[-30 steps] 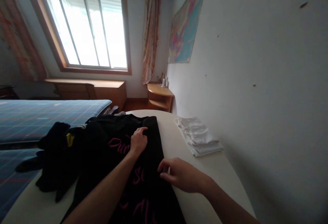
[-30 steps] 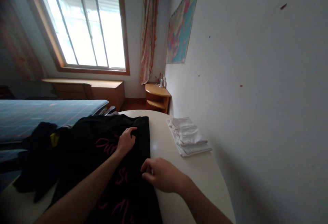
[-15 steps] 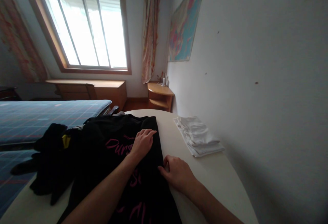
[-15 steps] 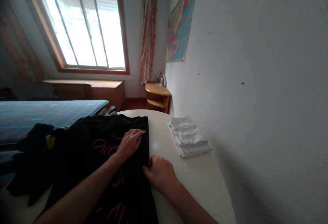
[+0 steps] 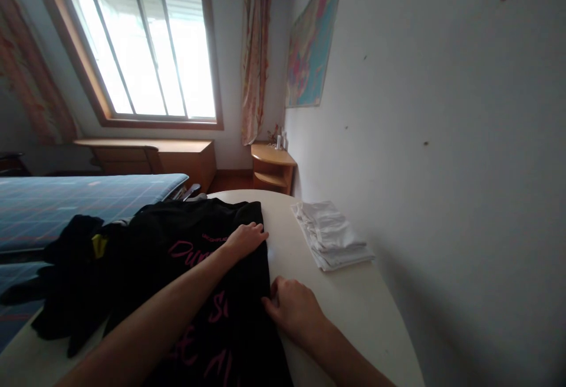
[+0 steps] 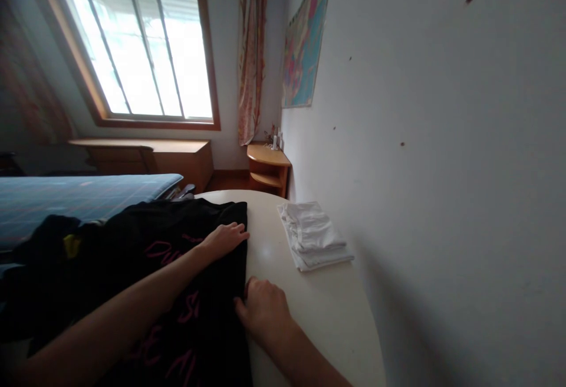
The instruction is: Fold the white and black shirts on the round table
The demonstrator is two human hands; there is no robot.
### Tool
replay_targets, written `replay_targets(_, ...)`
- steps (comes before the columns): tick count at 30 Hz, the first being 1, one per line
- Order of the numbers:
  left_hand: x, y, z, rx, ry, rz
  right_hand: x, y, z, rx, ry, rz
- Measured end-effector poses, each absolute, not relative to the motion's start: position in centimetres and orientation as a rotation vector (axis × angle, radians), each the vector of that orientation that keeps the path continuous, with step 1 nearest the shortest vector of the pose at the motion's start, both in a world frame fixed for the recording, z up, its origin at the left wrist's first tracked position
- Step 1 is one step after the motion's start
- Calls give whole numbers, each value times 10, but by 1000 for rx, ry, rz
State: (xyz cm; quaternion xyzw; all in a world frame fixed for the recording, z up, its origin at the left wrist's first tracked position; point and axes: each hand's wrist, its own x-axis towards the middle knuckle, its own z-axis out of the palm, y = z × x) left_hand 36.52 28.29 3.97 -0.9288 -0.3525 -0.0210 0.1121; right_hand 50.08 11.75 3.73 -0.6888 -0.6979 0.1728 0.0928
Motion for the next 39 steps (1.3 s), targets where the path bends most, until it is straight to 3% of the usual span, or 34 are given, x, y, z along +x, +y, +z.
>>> replay_targets(12,418,310,46,-2642,-1411,-321,562,151,42,-2159,-1817,381)
replay_targets(19,440,315,25,-2767,-1469,-424,586,163,29,-2175,-1808,383)
replay_targets(30,379,248,16,-2799,-1484,-493,576,128,60,-1802,-2203,557)
replay_targets(39,336,214,-5,-2868,-1375,-598,568,55,88,-1985,-2351,621)
